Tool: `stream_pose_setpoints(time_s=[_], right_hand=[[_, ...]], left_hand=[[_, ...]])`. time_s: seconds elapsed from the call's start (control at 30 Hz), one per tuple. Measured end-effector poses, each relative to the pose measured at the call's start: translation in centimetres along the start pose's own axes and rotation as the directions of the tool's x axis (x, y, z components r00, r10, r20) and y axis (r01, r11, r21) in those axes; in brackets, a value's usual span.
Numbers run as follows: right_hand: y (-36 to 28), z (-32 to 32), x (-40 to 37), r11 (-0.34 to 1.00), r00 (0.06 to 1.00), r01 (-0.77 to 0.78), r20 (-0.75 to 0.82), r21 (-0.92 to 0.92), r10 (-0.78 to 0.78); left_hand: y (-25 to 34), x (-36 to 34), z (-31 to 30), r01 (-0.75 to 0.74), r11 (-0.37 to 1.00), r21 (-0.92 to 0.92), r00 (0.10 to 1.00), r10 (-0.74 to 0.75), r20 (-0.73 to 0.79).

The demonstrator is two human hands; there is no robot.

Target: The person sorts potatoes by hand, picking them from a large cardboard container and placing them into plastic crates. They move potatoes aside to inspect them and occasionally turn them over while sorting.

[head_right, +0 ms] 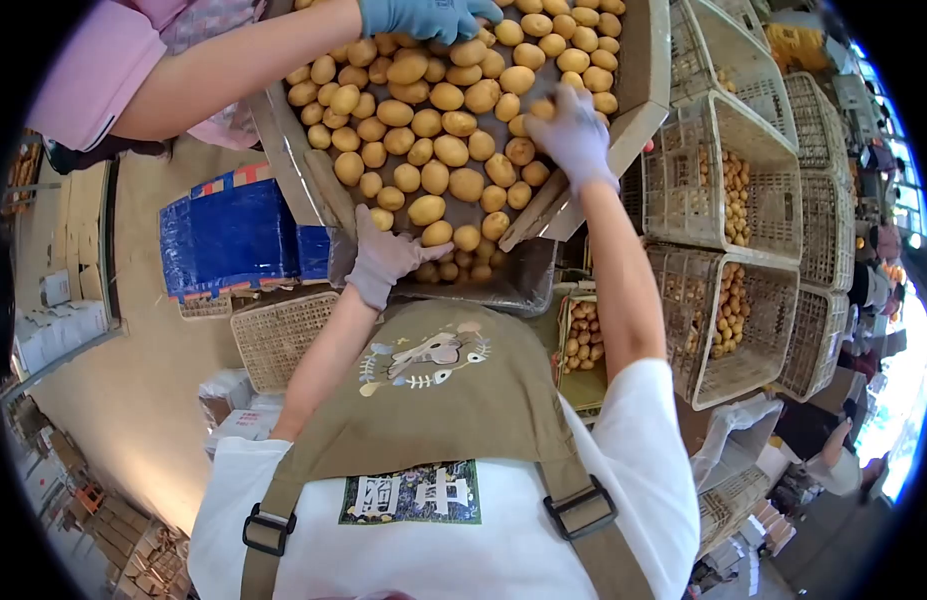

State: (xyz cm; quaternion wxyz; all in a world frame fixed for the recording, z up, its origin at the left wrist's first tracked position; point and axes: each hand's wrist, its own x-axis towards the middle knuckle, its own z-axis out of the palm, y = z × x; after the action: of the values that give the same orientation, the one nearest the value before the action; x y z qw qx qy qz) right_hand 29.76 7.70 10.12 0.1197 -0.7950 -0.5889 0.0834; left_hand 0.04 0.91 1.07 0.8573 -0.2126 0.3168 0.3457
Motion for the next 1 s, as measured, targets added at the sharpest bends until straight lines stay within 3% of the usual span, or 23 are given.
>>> stream_pose_setpoints(time_s=[0.03,0.1,0.13,0.17,0.23,0.3,0.33,0.4,0.43,0.5,0.57,0.63,0.67,0.73,0.77,0.8,0.87,0.9,0.93,0.97,1.0], right_hand=[[0.4,-0.8,-2.7,0.979,0.989,0.119,-0.111,0.166,-0.101],[0.6,-2.6,-9.3,0.905,0.946,0.231,-0.301,0.356,-0.123],[0.8,-4.7,-13.1,0.923,0.92,0.29,-0.339,0.253,-0.196],[2.7,-4.6,-16.1,0.905,0.917,0.304,-0.348,0.296,-0.194],[6.0,-4.8,-21.9,0.975,0.993,0.005,-0.114,0.224,0.021],[10.2,-3.3,-26.4,0.972,0.968,-0.21,0.115,-0.103,0.221],[11.5,-3.0,-27.4,0.919,0.919,-0.279,0.201,-0.279,0.34],[7.1,-4.2,-23.9,0.962,0.972,-0.233,0.045,0.145,0.229],[3.9,-4.6,-22.3,0.92,0.977,-0.182,-0.039,0.347,0.208],[-1.2,-3.9,-19.1,0.936,0.981,0.127,-0.182,0.329,-0.069],[-4.5,-2.6,-16.5,0.889,0.92,0.384,-0.184,0.251,-0.346],[-5.1,0.1,-14.8,0.911,0.918,0.394,-0.016,0.125,-0.395],[-4.5,0.8,-14.2,0.933,0.91,0.358,0.216,0.014,-0.353],[-5.7,2.0,-13.4,0.897,0.904,0.419,-0.028,-0.142,-0.427],[-6.2,2.2,-13.0,0.873,0.872,0.432,-0.142,-0.225,-0.468],[-6.2,2.3,-12.5,0.911,0.919,0.394,0.049,-0.119,-0.391],[-6.0,2.4,-11.0,0.969,0.868,0.242,0.436,0.048,-0.239],[-5.9,2.4,-10.5,0.985,0.772,0.14,0.612,0.1,-0.172],[-5.7,2.5,-11.1,0.952,0.949,0.092,0.265,0.292,-0.173],[-6.2,2.7,-11.3,0.943,0.946,0.321,-0.02,-0.087,-0.323],[-6.0,3.3,-11.9,0.92,0.925,0.375,0.112,-0.115,-0.363]], left_hand=[[0.1,-0.2,0.2,0.003,1.0,0.0,0.999,-0.003,-0.034],[0.1,-0.3,-0.2,-0.008,1.0,0.013,0.999,0.009,-0.041],[-0.1,-0.3,-0.5,-0.019,0.999,0.032,1.0,0.019,-0.015],[-0.2,-0.2,-0.6,-0.027,0.998,0.058,1.0,0.026,0.012],[-0.3,-0.3,0.0,-0.037,0.999,0.039,0.998,0.039,-0.049],[-0.8,-0.2,0.4,-0.048,0.998,0.049,0.996,0.052,-0.079],[-0.9,0.1,0.3,-0.053,0.995,0.079,0.998,0.055,-0.024],[-0.8,0.3,-0.8,-0.078,0.988,0.132,0.995,0.068,0.076],[-0.9,0.2,-0.8,-0.07,0.995,0.072,0.997,0.071,-0.017],[-0.8,-0.1,-0.8,-0.068,0.993,0.099,0.998,0.068,0.001],[-0.9,-0.7,-0.4,-0.057,0.987,0.149,0.997,0.064,-0.042],[-0.9,-1.4,-0.7,-0.059,0.973,0.223,0.994,0.078,-0.078],[-0.9,-1.6,-0.9,-0.065,0.959,0.274,0.992,0.092,-0.088],[-0.4,-1.0,-2.5,-0.072,0.956,0.285,0.973,0.13,-0.19],[-0.5,-0.9,-3.1,-0.085,0.929,0.361,0.973,0.156,-0.17],[-0.7,-1.0,-4.0,-0.1,0.896,0.432,0.972,0.181,-0.15],[-1.0,-1.9,-3.8,-0.128,0.844,0.521,0.961,0.236,-0.147],[-0.6,-0.6,-5.3,-0.249,0.734,0.632,0.961,0.27,0.065],[0.0,1.7,-8.2,-0.378,0.605,0.701,0.925,0.264,0.272],[-0.5,0.4,-5.6,-0.279,0.772,0.572,0.959,0.188,0.214],[-0.9,-1.0,-2.9,-0.165,0.897,0.411,0.982,0.11,0.154]])
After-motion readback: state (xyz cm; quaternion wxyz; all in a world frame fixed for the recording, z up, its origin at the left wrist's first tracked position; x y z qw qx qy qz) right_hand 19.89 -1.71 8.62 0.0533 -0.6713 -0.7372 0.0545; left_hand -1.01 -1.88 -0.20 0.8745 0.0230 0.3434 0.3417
